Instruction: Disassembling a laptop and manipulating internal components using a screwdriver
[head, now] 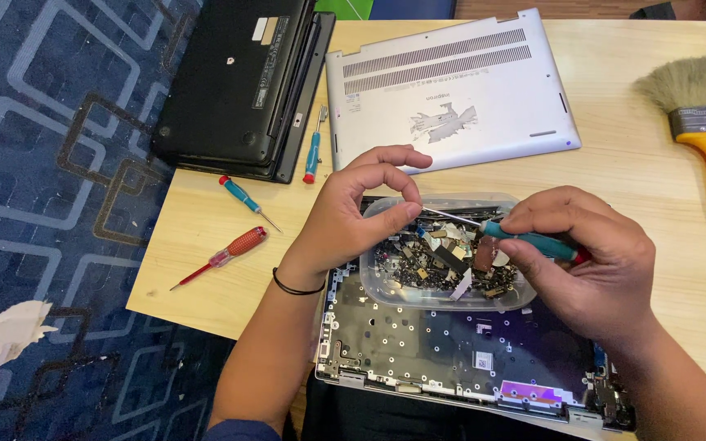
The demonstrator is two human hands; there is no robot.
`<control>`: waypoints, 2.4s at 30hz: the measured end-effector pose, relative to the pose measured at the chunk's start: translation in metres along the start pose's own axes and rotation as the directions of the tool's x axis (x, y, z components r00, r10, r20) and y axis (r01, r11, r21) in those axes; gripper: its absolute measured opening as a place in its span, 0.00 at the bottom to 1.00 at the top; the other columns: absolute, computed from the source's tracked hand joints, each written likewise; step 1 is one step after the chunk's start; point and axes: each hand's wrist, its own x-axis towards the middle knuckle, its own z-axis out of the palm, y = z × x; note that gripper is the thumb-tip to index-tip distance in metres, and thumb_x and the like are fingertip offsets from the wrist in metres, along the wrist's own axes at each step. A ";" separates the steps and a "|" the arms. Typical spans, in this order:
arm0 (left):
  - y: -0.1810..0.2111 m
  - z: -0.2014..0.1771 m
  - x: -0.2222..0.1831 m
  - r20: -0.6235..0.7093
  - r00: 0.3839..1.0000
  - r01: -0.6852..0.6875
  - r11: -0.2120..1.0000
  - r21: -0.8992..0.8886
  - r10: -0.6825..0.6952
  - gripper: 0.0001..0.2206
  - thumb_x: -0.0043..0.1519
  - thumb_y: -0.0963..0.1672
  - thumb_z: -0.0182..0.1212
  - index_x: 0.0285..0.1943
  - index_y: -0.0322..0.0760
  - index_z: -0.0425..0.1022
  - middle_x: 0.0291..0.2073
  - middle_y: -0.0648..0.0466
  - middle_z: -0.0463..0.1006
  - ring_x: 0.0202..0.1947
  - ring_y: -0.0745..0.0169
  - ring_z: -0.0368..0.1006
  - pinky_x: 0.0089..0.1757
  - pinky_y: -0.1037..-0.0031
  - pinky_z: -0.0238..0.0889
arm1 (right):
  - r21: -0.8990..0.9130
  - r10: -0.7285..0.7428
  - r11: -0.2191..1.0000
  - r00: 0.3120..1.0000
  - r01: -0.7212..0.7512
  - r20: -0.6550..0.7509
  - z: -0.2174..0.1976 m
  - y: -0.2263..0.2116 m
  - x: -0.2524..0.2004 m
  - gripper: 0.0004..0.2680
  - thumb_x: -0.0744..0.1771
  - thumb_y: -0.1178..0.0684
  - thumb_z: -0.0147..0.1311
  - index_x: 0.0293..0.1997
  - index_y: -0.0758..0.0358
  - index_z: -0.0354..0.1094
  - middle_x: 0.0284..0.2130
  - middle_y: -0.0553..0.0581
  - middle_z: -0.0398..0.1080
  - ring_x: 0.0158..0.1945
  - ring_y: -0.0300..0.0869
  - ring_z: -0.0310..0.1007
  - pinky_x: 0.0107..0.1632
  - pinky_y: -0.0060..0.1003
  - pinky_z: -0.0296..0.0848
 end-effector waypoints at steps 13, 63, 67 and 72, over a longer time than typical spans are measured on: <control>-0.007 0.016 -0.005 -0.039 0.998 0.049 0.990 -0.128 -0.055 0.06 0.53 0.37 0.58 0.28 0.38 0.65 0.28 0.51 0.76 0.34 0.65 0.74 0.39 0.79 0.64 | 0.175 0.146 0.975 0.987 -0.134 -0.062 -0.030 0.036 0.007 0.04 0.63 0.63 0.57 0.36 0.70 0.68 0.35 0.63 0.69 0.39 0.43 0.69 0.45 0.30 0.67; -0.013 0.221 -0.043 0.519 0.849 -0.376 0.804 0.461 0.100 0.05 0.55 0.43 0.59 0.27 0.52 0.73 0.32 0.64 0.68 0.42 0.54 0.58 0.35 0.59 0.44 | 0.599 0.560 0.786 0.584 -0.150 -0.588 -0.108 0.064 -0.173 0.13 0.67 0.58 0.57 0.50 0.52 0.54 0.33 0.51 0.64 0.25 0.37 0.64 0.21 0.24 0.55; -0.015 0.221 -0.041 0.504 0.862 -0.318 0.833 0.453 0.055 0.07 0.55 0.43 0.57 0.28 0.56 0.74 0.33 0.67 0.69 0.42 0.57 0.58 0.37 0.61 0.44 | 0.607 0.569 0.780 0.574 -0.150 -0.589 -0.108 0.063 -0.170 0.12 0.68 0.60 0.55 0.50 0.52 0.54 0.33 0.51 0.63 0.25 0.37 0.64 0.22 0.23 0.56; -0.010 0.210 -0.037 0.469 0.883 -0.190 0.897 0.399 -0.021 0.05 0.56 0.44 0.61 0.35 0.58 0.75 0.35 0.68 0.73 0.42 0.58 0.60 0.40 0.62 0.47 | 0.595 0.553 0.791 0.586 -0.143 -0.593 -0.107 0.065 -0.170 0.12 0.66 0.58 0.58 0.50 0.54 0.55 0.32 0.52 0.65 0.24 0.38 0.65 0.22 0.24 0.57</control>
